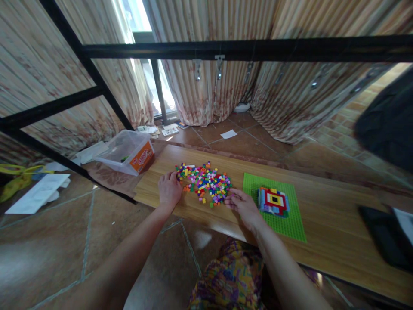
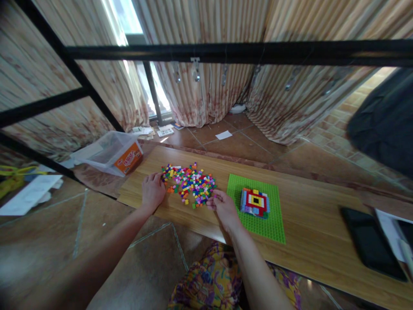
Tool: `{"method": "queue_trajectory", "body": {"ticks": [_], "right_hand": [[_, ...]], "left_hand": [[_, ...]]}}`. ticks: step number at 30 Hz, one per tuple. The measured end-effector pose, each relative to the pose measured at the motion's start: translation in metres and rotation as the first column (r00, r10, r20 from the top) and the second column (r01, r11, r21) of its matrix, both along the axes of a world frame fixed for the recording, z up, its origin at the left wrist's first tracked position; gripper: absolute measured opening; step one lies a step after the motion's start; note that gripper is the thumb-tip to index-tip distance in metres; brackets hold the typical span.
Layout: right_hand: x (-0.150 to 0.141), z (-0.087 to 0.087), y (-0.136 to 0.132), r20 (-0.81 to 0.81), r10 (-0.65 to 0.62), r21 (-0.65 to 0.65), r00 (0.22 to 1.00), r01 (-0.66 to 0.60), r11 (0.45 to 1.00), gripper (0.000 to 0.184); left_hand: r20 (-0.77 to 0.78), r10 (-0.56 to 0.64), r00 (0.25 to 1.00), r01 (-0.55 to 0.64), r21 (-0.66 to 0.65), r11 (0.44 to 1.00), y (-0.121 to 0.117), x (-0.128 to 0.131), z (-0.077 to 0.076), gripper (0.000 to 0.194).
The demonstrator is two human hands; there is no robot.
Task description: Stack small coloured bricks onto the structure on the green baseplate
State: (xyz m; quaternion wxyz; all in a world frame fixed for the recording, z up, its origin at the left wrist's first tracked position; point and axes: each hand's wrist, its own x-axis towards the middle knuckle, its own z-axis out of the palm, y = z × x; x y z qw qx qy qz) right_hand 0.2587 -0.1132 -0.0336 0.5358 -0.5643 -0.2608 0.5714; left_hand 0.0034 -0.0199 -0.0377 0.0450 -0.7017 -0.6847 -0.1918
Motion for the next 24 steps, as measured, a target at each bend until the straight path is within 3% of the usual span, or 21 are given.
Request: {"method": "queue_trajectory", "body": {"ticks": [10,17,24], "right_hand": [[-0.003,0.007,-0.016,-0.068,-0.072,0.045,0.995,0.075,0.996,0.049],[-0.01,0.002,-0.013,-0.062,-0.129,0.064,0.99,0.133,0.989,0.046],[-0.01,0.007,-0.005,0.049,-0.038,-0.038,0.998,0.039,0.999,0.048]], "left_hand": [[0.011,-0.009,1.0,0.009,0.014,1.0,-0.001,0.0,0.001,0.035],[0.021,-0.009,1.0,0.009,0.019,1.0,-0.001,0.0,0.0,0.035],[0.017,-0.006,1.0,0.006,0.005,1.0,-0.002,0.001,0.002,0.036]]}}
